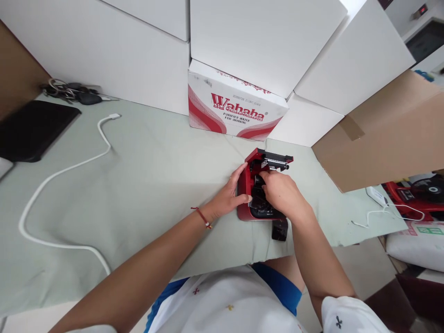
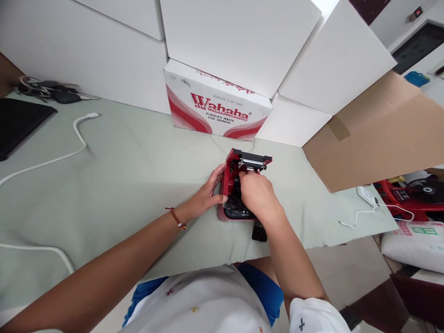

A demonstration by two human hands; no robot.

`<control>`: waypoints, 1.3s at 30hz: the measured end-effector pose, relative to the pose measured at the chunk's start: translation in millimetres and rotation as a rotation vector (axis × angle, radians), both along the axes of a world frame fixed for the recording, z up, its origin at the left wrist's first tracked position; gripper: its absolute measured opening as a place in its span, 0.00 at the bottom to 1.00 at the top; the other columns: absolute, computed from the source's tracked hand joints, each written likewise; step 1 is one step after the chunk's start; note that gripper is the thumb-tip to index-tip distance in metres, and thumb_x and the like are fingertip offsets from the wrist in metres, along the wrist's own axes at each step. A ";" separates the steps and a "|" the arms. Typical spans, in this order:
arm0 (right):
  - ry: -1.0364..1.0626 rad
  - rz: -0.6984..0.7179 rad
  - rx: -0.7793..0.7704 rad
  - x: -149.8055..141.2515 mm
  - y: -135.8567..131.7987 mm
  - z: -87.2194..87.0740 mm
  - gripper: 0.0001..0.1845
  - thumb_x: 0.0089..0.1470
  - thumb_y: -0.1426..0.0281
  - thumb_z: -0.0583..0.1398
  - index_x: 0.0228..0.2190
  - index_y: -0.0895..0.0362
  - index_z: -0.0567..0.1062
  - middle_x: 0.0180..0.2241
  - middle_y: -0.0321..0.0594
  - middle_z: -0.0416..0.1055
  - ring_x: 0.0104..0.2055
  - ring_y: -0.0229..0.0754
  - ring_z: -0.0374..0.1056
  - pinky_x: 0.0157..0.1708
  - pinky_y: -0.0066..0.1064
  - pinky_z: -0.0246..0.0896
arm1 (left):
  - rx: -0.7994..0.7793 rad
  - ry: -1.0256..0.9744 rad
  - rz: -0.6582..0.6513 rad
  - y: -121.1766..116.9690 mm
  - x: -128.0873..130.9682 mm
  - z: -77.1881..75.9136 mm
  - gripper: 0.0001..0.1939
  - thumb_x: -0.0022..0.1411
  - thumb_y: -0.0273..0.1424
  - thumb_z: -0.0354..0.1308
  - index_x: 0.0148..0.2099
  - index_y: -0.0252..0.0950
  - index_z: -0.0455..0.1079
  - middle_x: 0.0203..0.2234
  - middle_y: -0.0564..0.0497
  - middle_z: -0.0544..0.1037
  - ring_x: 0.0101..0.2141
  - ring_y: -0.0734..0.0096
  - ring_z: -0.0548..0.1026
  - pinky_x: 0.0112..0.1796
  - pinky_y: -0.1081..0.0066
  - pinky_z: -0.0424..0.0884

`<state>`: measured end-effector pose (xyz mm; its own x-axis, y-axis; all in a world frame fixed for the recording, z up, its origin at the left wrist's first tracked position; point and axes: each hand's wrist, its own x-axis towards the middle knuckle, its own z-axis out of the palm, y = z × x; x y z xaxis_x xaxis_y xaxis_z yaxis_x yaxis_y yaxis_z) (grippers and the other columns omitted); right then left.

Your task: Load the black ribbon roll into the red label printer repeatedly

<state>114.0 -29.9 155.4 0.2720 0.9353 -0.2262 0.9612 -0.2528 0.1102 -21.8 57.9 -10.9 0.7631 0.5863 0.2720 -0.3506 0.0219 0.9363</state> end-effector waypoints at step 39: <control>0.233 0.235 0.880 -24.3 -125.0 -120.3 0.43 0.70 0.80 0.56 0.79 0.45 0.54 0.70 0.42 0.74 0.75 0.45 0.65 0.78 0.51 0.50 | 0.282 0.129 0.317 23.2 13.8 105.1 0.28 0.80 0.50 0.49 0.68 0.40 0.74 0.71 0.42 0.75 0.73 0.52 0.69 0.76 0.49 0.58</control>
<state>89.7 -155.0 35.1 0.0917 0.8212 0.5633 0.9719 0.0494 -0.2302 -8.0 81.1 94.2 0.5959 0.7132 0.3690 -0.1787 -0.3303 0.9268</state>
